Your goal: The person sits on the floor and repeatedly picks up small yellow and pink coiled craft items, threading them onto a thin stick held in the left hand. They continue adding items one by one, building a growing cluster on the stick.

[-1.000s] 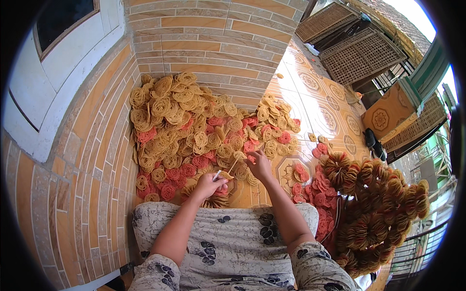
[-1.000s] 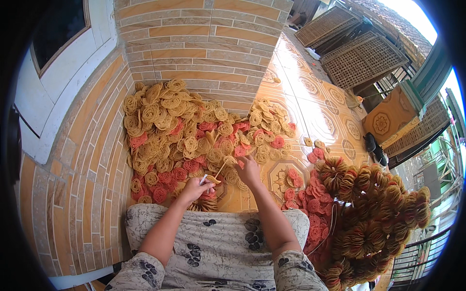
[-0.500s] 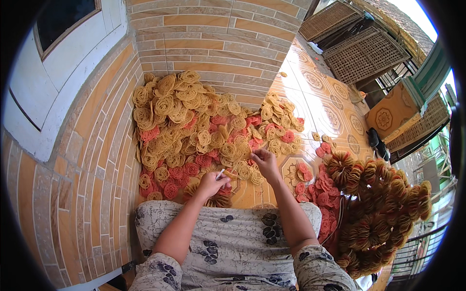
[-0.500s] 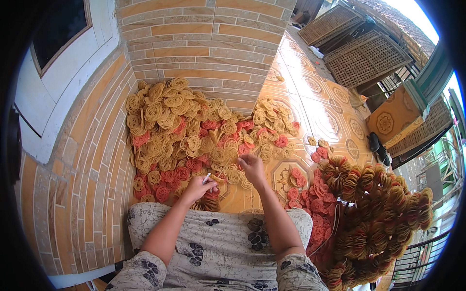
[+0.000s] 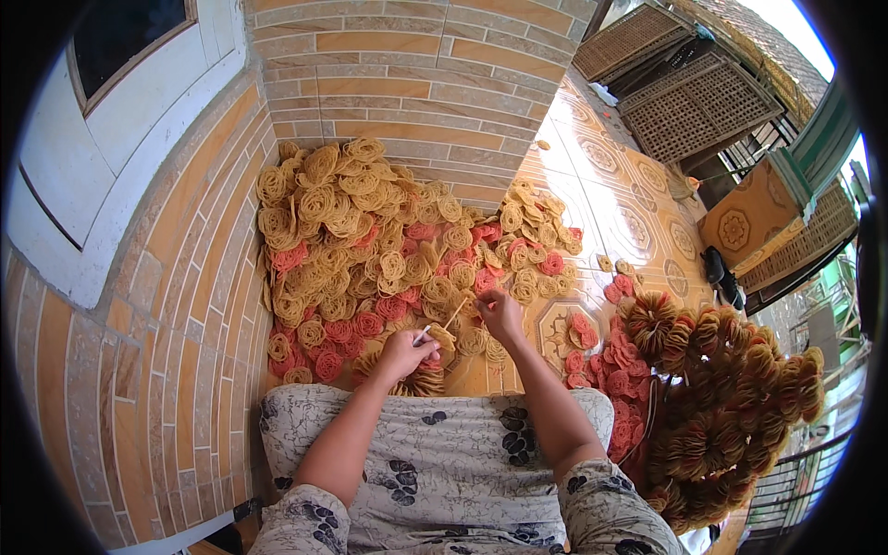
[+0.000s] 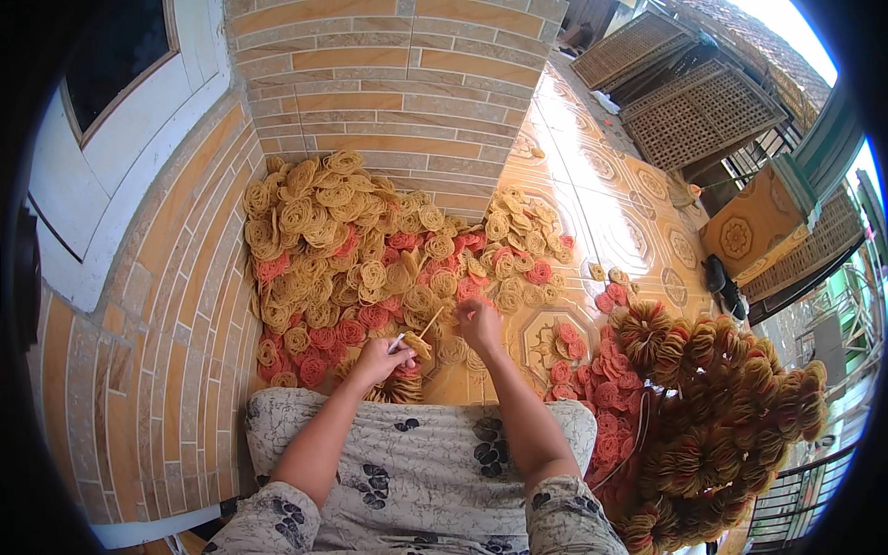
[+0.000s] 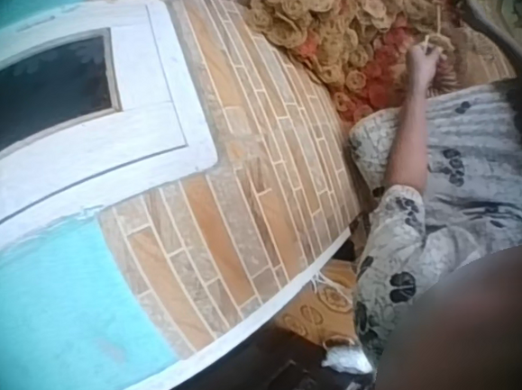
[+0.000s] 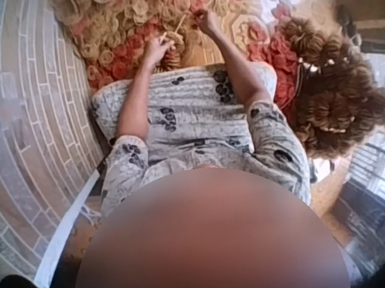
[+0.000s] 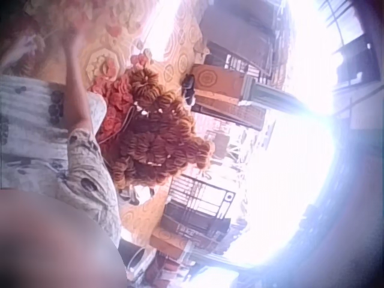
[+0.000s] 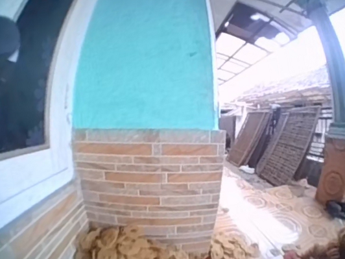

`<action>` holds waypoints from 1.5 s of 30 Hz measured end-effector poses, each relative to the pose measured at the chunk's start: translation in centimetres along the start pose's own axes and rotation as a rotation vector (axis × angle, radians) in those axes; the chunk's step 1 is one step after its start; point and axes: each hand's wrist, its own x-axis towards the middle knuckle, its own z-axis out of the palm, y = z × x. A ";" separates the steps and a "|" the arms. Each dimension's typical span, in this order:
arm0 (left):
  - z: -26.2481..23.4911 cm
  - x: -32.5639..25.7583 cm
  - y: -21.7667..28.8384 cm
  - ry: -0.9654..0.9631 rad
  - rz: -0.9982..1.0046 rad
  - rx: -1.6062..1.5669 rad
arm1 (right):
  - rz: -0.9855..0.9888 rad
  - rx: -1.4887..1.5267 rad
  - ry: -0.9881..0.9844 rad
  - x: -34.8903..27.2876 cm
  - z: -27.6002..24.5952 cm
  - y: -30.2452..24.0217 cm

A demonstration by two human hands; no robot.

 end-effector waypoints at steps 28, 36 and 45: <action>0.1 -0.2 0.1 -0.042 -0.005 -0.011 | 0.108 0.537 -0.115 0.1 -2.2 1.2; 0.1 -0.1 0.1 -0.008 -0.024 0.067 | 0.008 0.450 -0.212 -1.5 -4.7 -2.1; 0.4 -0.1 -0.1 -0.071 0.013 -0.088 | -0.063 0.495 -0.261 -1.3 -4.0 -1.6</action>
